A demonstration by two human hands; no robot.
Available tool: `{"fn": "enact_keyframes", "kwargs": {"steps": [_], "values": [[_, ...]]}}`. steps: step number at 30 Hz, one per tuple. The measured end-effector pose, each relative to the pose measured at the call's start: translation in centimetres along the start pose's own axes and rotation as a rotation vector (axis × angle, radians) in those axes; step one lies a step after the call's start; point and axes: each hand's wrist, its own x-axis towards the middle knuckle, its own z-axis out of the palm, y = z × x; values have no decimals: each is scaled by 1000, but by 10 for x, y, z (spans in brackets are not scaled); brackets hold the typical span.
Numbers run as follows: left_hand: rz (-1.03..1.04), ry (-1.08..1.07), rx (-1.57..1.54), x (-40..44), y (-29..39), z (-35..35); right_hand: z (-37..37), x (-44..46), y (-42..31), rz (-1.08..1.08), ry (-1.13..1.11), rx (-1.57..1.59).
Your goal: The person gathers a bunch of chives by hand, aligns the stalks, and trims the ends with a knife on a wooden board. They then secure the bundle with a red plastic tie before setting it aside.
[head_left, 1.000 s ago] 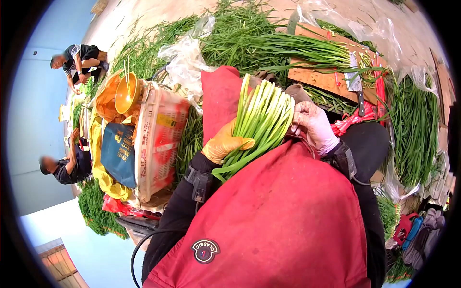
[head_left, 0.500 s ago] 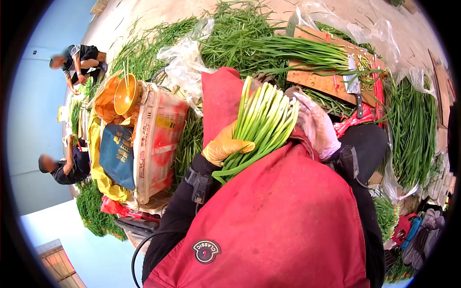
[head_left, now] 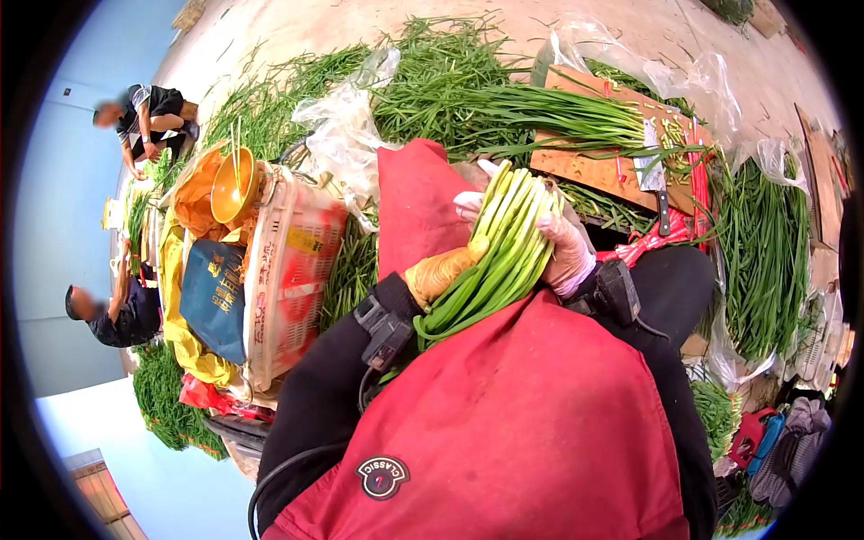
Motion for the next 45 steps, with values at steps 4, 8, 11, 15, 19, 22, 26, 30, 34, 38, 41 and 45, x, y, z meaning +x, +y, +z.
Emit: {"fn": "enact_keyframes", "kwargs": {"steps": [4, 8, 11, 15, 19, 22, 26, 30, 34, 38, 41, 45], "values": [[11, -54, -101, 15, -2, -2, 3, 0, 4, -37, 215, -25], [-65, -32, -81, 17, 6, 1, -1, -4, 0, -79, 299, -142], [69, -214, 279, 9, 21, 3, 13, -10, -29, -212, 284, -103], [64, -186, 586, -15, 27, -30, 12, -33, -104, -595, 354, -410], [-14, 62, 639, -47, 47, -34, 7, -75, -167, -721, 348, -378], [-103, 226, 641, -65, 54, -43, 14, -100, -194, -788, 235, -359], [95, 469, 667, -84, 65, -40, 19, -129, -228, -845, 296, -522], [535, 469, 614, -68, 90, -9, 39, -120, -238, -963, 463, -796], [844, 249, 990, -17, 108, 75, 68, -76, -221, -885, 420, -877], [1208, -119, 1021, 78, 95, 118, 128, -10, -145, -831, 497, -1252], [1218, -221, 529, 108, 87, 133, 139, 21, -116, -961, 309, -1157], [1298, -66, 508, 121, 90, 110, 126, 46, -113, -754, 452, -1013]]}}
